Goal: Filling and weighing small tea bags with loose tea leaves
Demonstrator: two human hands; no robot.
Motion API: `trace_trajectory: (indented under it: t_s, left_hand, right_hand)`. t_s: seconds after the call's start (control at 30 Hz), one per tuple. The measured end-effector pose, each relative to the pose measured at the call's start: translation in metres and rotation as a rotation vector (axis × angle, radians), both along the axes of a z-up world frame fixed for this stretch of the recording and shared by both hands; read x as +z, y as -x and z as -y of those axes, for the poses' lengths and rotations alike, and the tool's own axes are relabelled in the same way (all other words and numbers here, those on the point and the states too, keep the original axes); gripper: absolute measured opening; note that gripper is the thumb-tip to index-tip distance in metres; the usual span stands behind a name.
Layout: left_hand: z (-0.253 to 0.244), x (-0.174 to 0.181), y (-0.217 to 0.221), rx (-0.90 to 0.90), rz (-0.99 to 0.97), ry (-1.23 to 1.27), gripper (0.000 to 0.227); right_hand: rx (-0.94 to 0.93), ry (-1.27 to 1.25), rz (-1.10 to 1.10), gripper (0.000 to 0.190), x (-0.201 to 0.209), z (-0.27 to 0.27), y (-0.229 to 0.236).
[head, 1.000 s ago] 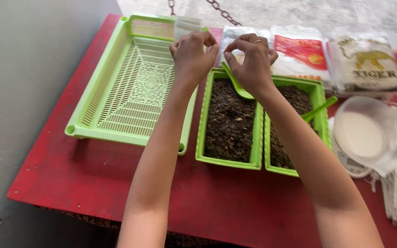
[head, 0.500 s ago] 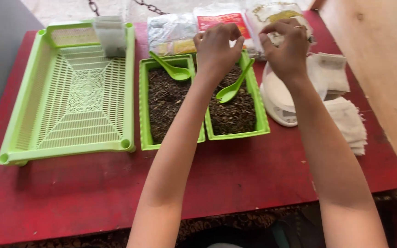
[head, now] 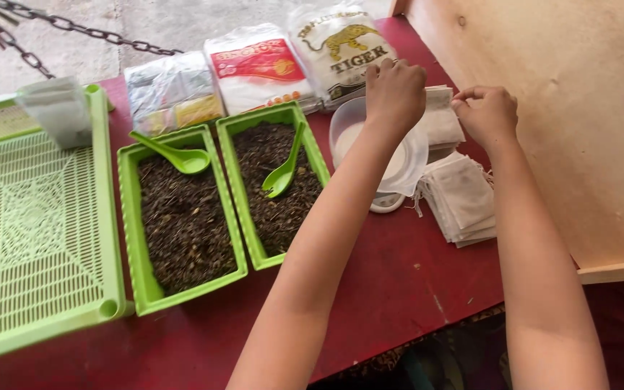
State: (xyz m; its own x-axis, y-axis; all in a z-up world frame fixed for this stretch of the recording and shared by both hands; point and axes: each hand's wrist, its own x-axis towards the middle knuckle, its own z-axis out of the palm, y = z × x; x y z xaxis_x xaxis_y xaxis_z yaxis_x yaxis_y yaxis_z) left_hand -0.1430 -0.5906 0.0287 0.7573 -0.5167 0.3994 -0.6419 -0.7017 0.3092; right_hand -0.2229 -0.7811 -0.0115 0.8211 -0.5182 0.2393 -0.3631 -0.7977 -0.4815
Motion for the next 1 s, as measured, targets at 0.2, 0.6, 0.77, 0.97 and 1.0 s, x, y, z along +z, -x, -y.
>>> trace_trajectory:
  t_s: [0.2,0.6,0.77,0.97,1.0]
  left_hand:
    - [0.029,-0.062,-0.018,0.023,-0.113,-0.199,0.037]
    - [0.035,-0.058,-0.009,0.059,-0.169,-0.256,0.046]
    - [0.033,-0.059,-0.006,0.072,-0.155,-0.214,0.044]
    - [0.029,-0.054,-0.004,0.047,-0.125,-0.164,0.039]
    - [0.028,-0.055,-0.004,0.051,-0.115,-0.161,0.038]
  right_hand:
    - [-0.022,-0.019,-0.106,0.028,-0.039,0.027,0.0]
    - [0.091,-0.03,0.055,0.026,-0.059,0.036,-0.019]
    - [0.115,0.077,0.112,0.015,-0.068,0.044,-0.024]
    - [0.075,0.303,0.152,0.018,-0.027,0.022,-0.009]
    - [0.06,0.41,0.148,0.02,-0.02,0.017,-0.006]
